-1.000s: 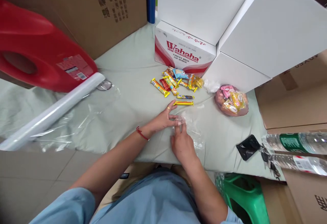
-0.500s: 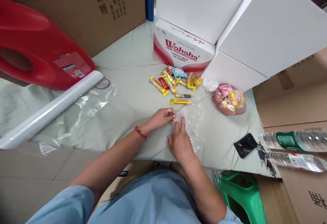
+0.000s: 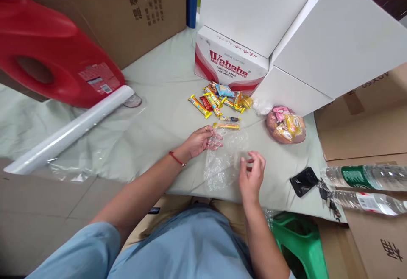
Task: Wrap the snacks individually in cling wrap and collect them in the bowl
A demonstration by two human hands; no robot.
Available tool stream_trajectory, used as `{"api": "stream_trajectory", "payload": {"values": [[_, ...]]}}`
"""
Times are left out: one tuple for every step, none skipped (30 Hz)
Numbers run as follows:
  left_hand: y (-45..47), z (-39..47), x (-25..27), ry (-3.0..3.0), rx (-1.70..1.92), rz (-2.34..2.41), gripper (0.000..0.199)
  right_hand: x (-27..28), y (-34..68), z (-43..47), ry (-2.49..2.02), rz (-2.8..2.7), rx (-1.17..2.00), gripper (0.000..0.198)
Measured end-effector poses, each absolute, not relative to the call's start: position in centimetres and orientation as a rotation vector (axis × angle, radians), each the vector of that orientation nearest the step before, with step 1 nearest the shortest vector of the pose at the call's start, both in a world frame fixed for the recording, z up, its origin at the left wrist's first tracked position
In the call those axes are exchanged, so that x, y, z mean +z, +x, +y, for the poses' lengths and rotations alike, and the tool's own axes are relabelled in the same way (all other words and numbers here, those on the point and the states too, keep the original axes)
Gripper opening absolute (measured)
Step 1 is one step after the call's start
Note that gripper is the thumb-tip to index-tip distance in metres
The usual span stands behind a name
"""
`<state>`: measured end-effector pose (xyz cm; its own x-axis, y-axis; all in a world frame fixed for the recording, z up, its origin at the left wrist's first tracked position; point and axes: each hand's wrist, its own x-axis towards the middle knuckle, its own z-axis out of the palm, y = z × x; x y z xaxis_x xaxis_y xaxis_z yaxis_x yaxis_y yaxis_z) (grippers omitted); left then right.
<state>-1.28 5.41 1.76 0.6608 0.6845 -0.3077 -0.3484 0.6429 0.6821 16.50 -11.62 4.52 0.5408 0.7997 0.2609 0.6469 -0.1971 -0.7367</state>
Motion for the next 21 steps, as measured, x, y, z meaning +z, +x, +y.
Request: {"api": "stream_trajectory", "payload": {"values": [[-1.2,5.3,1.8,0.639,0.640,0.597,0.036,4.0,17.4,-10.8,-1.984,-1.122,0.202,0.064],[-1.1,5.2,1.9,0.658,0.655,0.604,0.039,3.3,18.0,-10.1,-2.040,-1.100,0.220,0.077],[-1.0,5.0,1.8,0.689,0.675,0.614,0.044,2.7,18.5,-9.5,-2.082,-1.102,0.259,0.089],[-0.9,4.9,1.7,0.739,0.701,0.628,0.050,2.0,18.8,-9.0,-2.106,-1.117,0.306,0.095],[-0.7,4.8,1.5,0.815,0.730,0.646,0.060,1.5,18.9,-8.6,-2.112,-1.132,0.351,0.095],[-0.6,4.7,1.3,0.911,0.763,0.672,0.074,1.1,18.9,-8.4,-2.100,-1.136,0.385,0.090],[-0.4,4.6,1.0,1.014,0.797,0.705,0.089,0.9,19.0,-8.4,-2.075,-1.125,0.408,0.080],[-0.2,4.6,0.6,1.106,0.828,0.746,0.100,0.9,19.0,-8.5,-2.042,-1.101,0.425,0.070],[-0.1,4.7,0.1,1.165,0.858,0.793,0.105,0.9,19.2,-8.6,-2.010,-1.063,0.436,0.062],[0.0,4.8,-0.3,1.183,0.885,0.837,0.102,1.1,19.5,-8.9,-1.984,-1.020,0.443,0.057],[0.1,5.0,-0.7,1.169,0.906,0.873,0.095,1.3,19.9,-9.1,-1.964,-0.976,0.448,0.054],[0.2,5.2,-1.1,1.136,0.920,0.898,0.085,1.5,20.5,-9.4,-1.951,-0.927,0.454,0.053],[0.2,5.4,-1.4,1.097,0.922,0.908,0.074,1.7,21.0,-9.8,-1.943,-0.872,0.466,0.052],[0.3,5.6,-1.7,1.064,0.917,0.908,0.064,1.8,21.6,-10.1,-1.936,-0.815,0.479,0.052],[0.3,5.8,-1.9,1.041,0.903,0.898,0.054,2.0,22.1,-10.5,-1.930,-0.763,0.488,0.052],[0.3,6.0,-2.0,1.028,0.884,0.881,0.046,2.1,22.5,-10.8,-1.927,-0.724,0.491,0.053],[0.3,6.1,-2.0,1.015,0.860,0.857,0.040,2.3,22.7,-11.1,-1.926,-0.706,0.484,0.053],[0.3,6.0,-2.0,1.006,0.831,0.825,0.036,2.4,22.8,-11.4,-1.923,-0.717,0.469,0.055],[0.3,5.9,-1.9,1.000,0.796,0.786,0.034,2.5,22.6,-11.5,-1.913,-0.758,0.448,0.057],[0.4,5.7,-1.7,0.998,0.760,0.742,0.035,2.5,22.3,-11.5,-1.897,-0.826,0.432,0.060],[0.4,5.5,-1.6,1.000,0.724,0.697,0.038,2.6,21.7,-11.3,-1.878,-0.911,0.431,0.064]]}}
